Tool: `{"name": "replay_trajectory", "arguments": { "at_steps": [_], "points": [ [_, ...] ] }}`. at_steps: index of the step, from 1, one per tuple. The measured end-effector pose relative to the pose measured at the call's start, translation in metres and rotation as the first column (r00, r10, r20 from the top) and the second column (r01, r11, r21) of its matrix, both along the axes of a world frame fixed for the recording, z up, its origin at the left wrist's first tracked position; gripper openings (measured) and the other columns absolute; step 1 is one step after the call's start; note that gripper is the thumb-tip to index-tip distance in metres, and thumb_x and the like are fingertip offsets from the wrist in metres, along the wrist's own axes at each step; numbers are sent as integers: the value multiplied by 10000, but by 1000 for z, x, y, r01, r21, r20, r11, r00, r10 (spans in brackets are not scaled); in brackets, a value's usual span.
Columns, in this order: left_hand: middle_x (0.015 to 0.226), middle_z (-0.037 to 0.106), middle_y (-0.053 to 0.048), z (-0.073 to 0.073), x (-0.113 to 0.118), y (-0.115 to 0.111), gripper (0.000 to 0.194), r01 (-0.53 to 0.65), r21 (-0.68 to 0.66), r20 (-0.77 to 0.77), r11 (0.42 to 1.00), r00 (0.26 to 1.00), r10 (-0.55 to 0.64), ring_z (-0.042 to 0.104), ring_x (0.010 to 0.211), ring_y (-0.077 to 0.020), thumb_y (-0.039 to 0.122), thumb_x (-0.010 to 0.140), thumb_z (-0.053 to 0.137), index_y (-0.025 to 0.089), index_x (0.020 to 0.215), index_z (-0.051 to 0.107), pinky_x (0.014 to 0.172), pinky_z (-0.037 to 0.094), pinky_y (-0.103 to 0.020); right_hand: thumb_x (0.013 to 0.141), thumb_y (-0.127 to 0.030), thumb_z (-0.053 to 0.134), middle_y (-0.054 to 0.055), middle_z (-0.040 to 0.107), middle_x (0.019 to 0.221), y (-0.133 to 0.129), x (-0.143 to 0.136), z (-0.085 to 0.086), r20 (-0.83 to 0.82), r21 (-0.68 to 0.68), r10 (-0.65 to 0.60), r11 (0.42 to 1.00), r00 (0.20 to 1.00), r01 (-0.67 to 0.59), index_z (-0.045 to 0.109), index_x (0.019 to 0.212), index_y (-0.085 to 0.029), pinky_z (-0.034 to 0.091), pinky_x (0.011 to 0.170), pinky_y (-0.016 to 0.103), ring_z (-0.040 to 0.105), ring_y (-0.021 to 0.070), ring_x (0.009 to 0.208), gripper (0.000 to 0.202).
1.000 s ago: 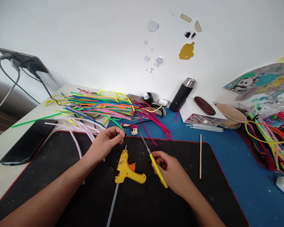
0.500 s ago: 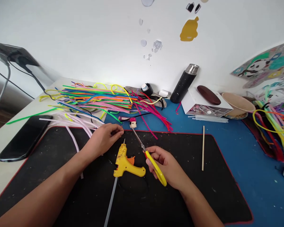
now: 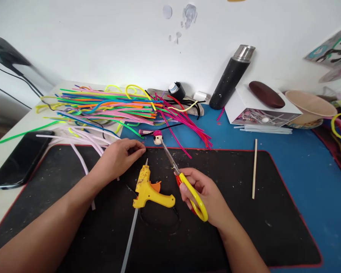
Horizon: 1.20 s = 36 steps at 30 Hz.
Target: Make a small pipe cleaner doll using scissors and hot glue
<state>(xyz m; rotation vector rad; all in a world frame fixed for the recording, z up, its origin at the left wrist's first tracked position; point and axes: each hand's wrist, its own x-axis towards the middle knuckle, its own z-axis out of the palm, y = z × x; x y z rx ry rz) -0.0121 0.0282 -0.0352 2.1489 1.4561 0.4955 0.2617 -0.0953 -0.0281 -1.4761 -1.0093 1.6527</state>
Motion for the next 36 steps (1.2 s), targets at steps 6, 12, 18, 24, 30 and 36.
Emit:
{"name": "replay_trajectory", "arguments": {
  "at_steps": [6,12,18,24,30,36],
  "points": [
    [976,825,-59,-3,-3,1,237,7,8,-12,1000,1000,-7,744,895,-259,317,995,615,235,1050,830,833,538,-355,837,-661,872,-48,583,620,-5,3,-16,-28,16,-34,999,999,34,705,1238,-201,311,393,207,453,92,431,633],
    [964,801,-54,-5,-2,1,188,14,82,38,997,999,-17,724,907,-248,277,981,639,222,1043,807,846,541,-355,836,-642,877,-36,593,636,-6,-2,-15,-9,29,-48,998,999,49,730,1188,-205,317,393,213,460,97,441,579],
    [996,795,-67,-9,1,3,116,99,98,9,990,995,-101,694,982,-272,239,985,663,214,997,776,900,521,-399,845,-627,884,-42,615,642,-1,-4,-6,-88,35,-24,999,996,27,700,1185,-198,342,409,205,486,88,425,577],
    [986,778,-72,-12,2,4,106,144,114,-43,983,989,-140,684,975,-280,221,995,650,216,951,747,903,513,-416,924,-654,806,-36,637,677,-2,-4,-5,-194,57,72,996,978,-62,657,1199,-196,336,399,205,505,85,400,555],
    [935,765,-70,-10,3,3,134,119,109,19,987,992,-122,675,946,-279,180,971,631,220,899,736,867,507,-403,906,-672,820,-47,624,678,3,-16,3,-293,168,202,973,934,-158,605,1257,-181,341,406,201,499,83,415,641],
    [879,737,-50,-1,2,2,107,35,137,129,990,990,-53,678,848,-243,193,945,650,222,891,738,793,503,-356,921,-637,805,-55,621,640,22,-30,32,-210,201,147,974,967,-104,614,1236,-184,399,403,226,509,105,404,584]
  ]
}}
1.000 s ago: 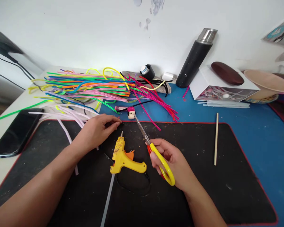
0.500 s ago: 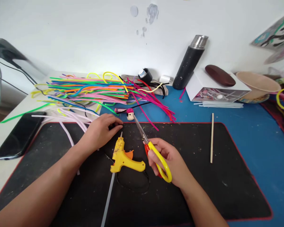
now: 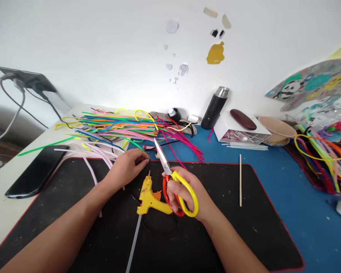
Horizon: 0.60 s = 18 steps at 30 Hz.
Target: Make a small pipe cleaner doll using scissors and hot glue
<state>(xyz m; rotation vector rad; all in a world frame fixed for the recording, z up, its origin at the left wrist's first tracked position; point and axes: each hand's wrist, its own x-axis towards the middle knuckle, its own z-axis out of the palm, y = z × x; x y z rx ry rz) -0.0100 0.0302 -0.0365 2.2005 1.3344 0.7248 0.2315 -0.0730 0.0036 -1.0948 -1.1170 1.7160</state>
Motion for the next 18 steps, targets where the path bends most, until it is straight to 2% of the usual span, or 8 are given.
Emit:
{"name": "replay_trajectory", "arguments": {
  "at_steps": [5,11,14,18],
  "points": [
    [890,749,-42,4,-4,0,108,-31,-22,112,999,993,33,677,824,-224,239,937,638,223,886,732,773,504,-333,927,-637,792,-50,623,626,5,7,17,155,68,-93,994,984,83,620,1188,-196,420,413,228,550,128,450,541],
    [848,764,-30,9,-3,-2,140,-41,-109,219,993,974,64,662,747,-206,316,914,638,225,875,737,710,497,-322,876,-655,844,-74,615,644,-12,20,8,338,-26,-70,996,938,84,590,1140,-213,423,428,212,542,115,464,574],
    [831,762,-33,11,-2,-3,142,-34,-159,273,987,959,77,655,748,-209,346,881,666,225,847,732,716,502,-328,869,-649,854,-64,633,652,-21,21,2,320,-56,-39,997,947,60,595,1112,-209,417,440,223,548,117,462,566],
    [820,755,-26,12,-2,-1,204,12,-269,391,963,915,97,668,777,-203,423,851,721,219,846,729,739,522,-321,946,-660,776,-35,655,661,-28,17,-5,196,-18,-28,999,980,32,603,1133,-194,443,471,244,584,134,482,531]
  ]
}}
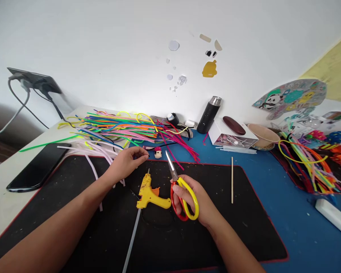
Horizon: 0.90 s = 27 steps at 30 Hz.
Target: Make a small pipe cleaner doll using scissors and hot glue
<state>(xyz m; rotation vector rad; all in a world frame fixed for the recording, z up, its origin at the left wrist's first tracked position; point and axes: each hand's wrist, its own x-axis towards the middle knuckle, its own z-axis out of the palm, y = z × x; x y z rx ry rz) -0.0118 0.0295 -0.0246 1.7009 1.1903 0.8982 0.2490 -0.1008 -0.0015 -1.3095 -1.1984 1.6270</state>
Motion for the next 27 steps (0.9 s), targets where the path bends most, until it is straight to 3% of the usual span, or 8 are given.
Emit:
{"name": "replay_trajectory", "arguments": {
  "at_steps": [4,8,9,10,13,17,22,27],
  "points": [
    [771,729,-18,5,4,-5,362,106,-166,205,980,976,-71,646,673,-163,552,805,774,200,856,709,697,546,-307,926,-684,790,-20,666,671,4,-7,-7,-170,44,-8,999,985,16,594,1140,-198,380,421,215,576,127,461,566],
    [757,744,-67,13,14,-21,464,272,-296,355,915,921,-159,692,659,-178,598,731,874,170,840,732,666,572,-316,889,-712,817,-25,655,659,20,-23,-6,-271,104,-67,990,960,99,601,1101,-203,373,417,206,594,132,473,592],
    [794,760,-77,15,17,-26,468,319,-329,397,889,901,-176,721,700,-186,593,724,899,169,843,741,696,590,-318,889,-723,811,-27,650,650,26,-28,-4,-299,135,-76,983,951,121,602,1092,-204,372,412,206,595,134,470,595],
    [833,772,-81,16,18,-29,452,395,-403,493,826,854,-167,745,758,-190,551,710,944,166,849,752,752,605,-318,887,-737,804,-28,646,645,32,-33,-1,-329,165,-86,975,940,147,609,1099,-206,374,409,209,595,137,467,604],
    [872,784,-61,16,18,-35,407,516,-504,673,693,737,-58,774,833,-177,438,694,1017,161,867,774,880,623,-313,886,-745,800,-33,637,639,50,-47,7,-410,223,-136,944,902,244,627,1071,-211,389,413,206,607,138,482,591],
    [943,808,-70,13,14,-34,353,573,-522,781,632,619,84,799,910,-209,335,733,1016,163,931,780,933,650,-369,861,-758,818,-42,630,616,69,-57,12,-483,211,-145,938,863,276,648,1036,-201,387,390,185,599,119,457,608],
    [1039,825,-82,10,14,-33,262,657,-463,864,595,485,136,825,971,-243,270,831,949,160,971,758,961,653,-403,858,-715,852,-46,670,639,81,-55,4,-568,142,-121,960,814,241,651,1070,-209,374,347,156,617,116,448,584],
    [948,814,-95,9,15,-36,187,710,-411,902,572,408,142,804,884,-183,237,888,903,137,950,758,839,645,-286,916,-631,846,-55,683,702,85,-54,-7,-635,67,-84,985,768,162,662,1089,-212,490,402,184,564,81,418,489]
  ]
}}
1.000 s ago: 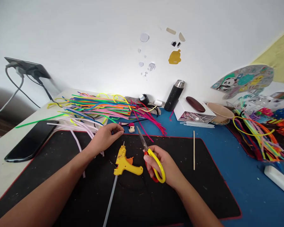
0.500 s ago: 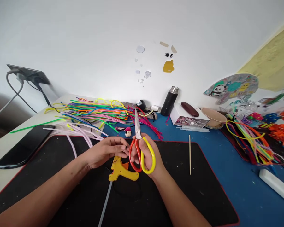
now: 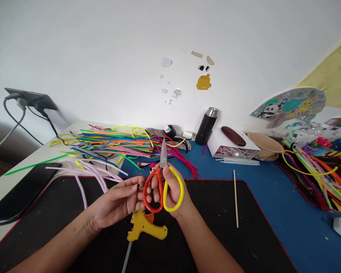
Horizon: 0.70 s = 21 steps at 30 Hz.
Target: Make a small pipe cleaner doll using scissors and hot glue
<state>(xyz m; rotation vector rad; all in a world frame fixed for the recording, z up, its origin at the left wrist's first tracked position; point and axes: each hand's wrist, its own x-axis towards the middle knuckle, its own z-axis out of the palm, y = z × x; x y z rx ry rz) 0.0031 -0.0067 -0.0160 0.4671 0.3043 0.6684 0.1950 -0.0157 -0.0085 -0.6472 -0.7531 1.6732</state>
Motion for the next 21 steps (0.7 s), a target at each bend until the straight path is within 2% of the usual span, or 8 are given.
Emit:
{"name": "replay_trajectory", "arguments": {
  "at_steps": [5,8,11,15,18,21],
  "points": [
    [851,762,-75,0,-2,2,213,-51,-30,-30,998,998,50,762,791,-168,243,843,938,136,927,773,784,623,-274,917,-719,793,-51,681,725,4,-5,-3,-80,27,63,998,995,-61,673,1124,-231,537,455,227,578,102,452,543],
    [840,738,-65,0,-4,5,228,-71,-18,-62,997,996,70,746,770,-161,259,828,949,128,905,779,765,605,-259,874,-813,759,-41,670,722,4,-3,1,-100,22,105,994,989,-104,695,1126,-232,481,421,209,610,122,471,636],
    [848,730,-62,-2,-6,8,248,-105,9,-101,994,989,105,721,751,-142,274,817,955,120,907,783,750,580,-236,820,-953,653,38,711,825,1,4,5,-72,-43,179,982,981,-183,719,1035,-185,429,408,186,720,175,612,800],
    [833,737,-67,-6,-6,12,287,-120,14,-219,993,968,120,702,728,-148,317,783,980,139,896,786,726,565,-244,870,-834,740,29,717,802,-3,13,3,22,-75,145,987,989,-143,700,1087,-202,437,409,175,742,183,612,669],
    [920,765,-87,-6,-6,18,345,-245,71,-328,967,910,254,710,787,-161,351,723,1020,134,869,795,760,584,-258,914,-810,708,26,727,794,-5,16,-1,73,-75,83,994,994,-78,666,1121,-217,415,393,169,745,183,576,629],
    [886,751,-67,-4,-8,25,391,-449,146,-354,881,808,471,679,772,-143,386,667,1045,133,818,788,704,564,-225,959,-811,639,42,738,803,-8,16,-4,169,-69,93,994,981,-83,650,1151,-209,413,388,177,762,200,577,632]
  ]
}}
